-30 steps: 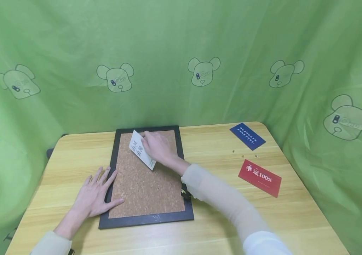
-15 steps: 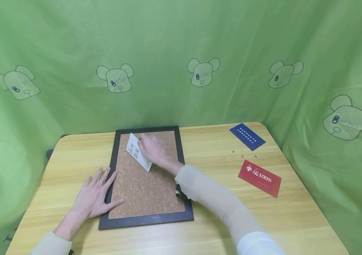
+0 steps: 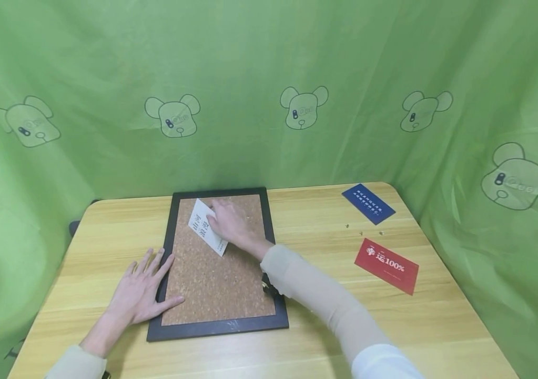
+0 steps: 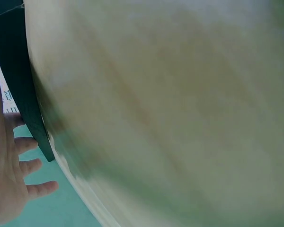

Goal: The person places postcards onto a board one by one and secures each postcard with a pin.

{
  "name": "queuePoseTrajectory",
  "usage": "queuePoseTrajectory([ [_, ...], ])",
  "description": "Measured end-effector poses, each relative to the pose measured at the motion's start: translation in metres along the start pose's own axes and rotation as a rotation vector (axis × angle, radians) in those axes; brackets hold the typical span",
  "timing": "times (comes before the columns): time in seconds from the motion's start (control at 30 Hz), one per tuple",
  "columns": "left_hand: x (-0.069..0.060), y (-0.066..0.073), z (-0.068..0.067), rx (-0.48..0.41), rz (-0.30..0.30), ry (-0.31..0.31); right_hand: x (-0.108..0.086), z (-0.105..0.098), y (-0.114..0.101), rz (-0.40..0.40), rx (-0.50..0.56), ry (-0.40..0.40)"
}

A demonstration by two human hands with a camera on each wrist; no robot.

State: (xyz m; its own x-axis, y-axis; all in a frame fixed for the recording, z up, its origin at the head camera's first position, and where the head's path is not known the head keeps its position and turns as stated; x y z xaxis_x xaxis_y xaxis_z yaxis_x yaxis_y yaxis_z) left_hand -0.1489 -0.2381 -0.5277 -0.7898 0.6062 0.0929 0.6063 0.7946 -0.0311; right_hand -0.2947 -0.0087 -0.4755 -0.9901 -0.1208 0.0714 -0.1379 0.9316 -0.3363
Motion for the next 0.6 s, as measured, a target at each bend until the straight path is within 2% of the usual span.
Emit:
queuePoseTrajectory([
  [0.4, 0.0, 0.0, -0.001, -0.002, -0.004, -0.014, 0.002, -0.002, 0.006, -0.012, -0.114, 0.023],
  [0.6, 0.0, 0.001, -0.002, 0.002, -0.004, -0.017, 0.004, 0.001, 0.011, 0.009, -0.117, 0.001],
])
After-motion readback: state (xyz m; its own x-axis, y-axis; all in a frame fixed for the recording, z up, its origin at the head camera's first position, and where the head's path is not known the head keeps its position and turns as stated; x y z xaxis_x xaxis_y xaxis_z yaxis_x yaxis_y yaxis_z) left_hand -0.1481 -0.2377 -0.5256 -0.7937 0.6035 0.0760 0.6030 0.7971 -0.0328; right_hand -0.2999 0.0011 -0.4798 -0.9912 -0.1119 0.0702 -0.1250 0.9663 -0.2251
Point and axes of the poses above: each hand's wrist, its own x-axis towards the middle knuckle, its own z-axis out of the palm, y = z × x, the point moved 3 cm from there along x, towards the middle knuckle, and after that the axes turned 14 degrees about z, right-handed, at the moved point
